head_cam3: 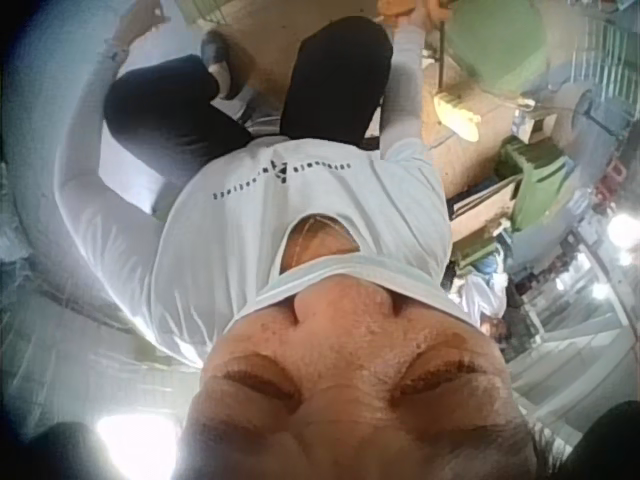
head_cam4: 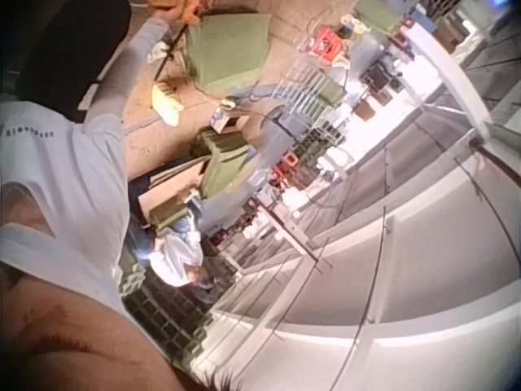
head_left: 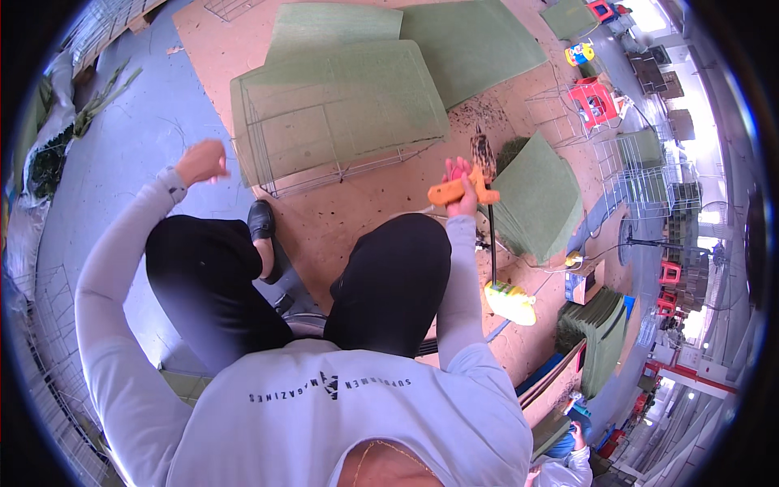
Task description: Assembling a mesh-covered box by placing a wire frame into a pre-cut green fabric piece and securing it with a pneumatic staple gun.
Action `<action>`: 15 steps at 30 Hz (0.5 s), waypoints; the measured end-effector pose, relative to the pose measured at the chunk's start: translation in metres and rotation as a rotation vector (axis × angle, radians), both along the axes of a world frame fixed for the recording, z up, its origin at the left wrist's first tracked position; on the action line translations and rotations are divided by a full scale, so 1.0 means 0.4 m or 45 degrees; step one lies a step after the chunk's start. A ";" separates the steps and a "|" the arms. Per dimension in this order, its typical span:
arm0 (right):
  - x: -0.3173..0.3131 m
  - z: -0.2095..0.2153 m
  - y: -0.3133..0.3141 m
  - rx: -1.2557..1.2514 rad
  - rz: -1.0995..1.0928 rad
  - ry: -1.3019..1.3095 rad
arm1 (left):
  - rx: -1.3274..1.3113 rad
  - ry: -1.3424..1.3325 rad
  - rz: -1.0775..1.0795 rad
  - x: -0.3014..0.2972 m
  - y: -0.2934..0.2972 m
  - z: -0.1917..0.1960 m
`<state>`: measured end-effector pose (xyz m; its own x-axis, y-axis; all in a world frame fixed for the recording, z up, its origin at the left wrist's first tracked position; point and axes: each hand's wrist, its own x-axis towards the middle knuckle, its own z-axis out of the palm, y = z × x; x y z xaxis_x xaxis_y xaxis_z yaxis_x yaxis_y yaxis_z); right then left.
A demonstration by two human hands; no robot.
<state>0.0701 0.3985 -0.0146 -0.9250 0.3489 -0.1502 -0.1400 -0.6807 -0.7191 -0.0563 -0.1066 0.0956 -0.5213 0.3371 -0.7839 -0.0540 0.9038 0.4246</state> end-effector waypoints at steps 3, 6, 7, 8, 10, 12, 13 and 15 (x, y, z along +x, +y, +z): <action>0.141 -0.007 -0.030 0.047 0.058 -0.046 | -0.159 1.038 -0.344 0.027 0.053 0.057; 0.232 -0.095 -0.050 0.164 0.080 0.005 | 0.197 1.272 -0.165 0.104 0.108 -0.026; 0.260 -0.117 -0.065 0.012 0.104 -0.145 | 0.192 1.361 -0.217 0.154 0.125 -0.044; 0.274 -0.127 -0.083 -0.139 0.130 -0.293 | 0.192 1.371 -0.216 0.193 0.136 -0.058; 0.266 -0.087 -0.159 -0.105 0.165 -0.186 | 0.104 1.493 -0.096 0.252 0.138 -0.086; 0.255 -0.079 -0.198 0.000 0.164 -0.040 | 0.117 1.618 -0.061 0.271 0.132 -0.121; 0.247 -0.078 -0.213 0.005 0.163 -0.041 | 0.117 1.728 -0.020 0.281 0.131 -0.123; 0.229 -0.077 -0.241 -0.117 0.184 -0.083 | 0.102 1.821 -0.019 0.285 0.133 -0.129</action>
<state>0.1618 0.3021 -0.0453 -0.9518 0.1949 -0.2369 0.0093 -0.7536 -0.6573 0.0578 -0.0534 0.0442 -0.8283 0.3667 0.4235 0.4647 0.8720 0.1539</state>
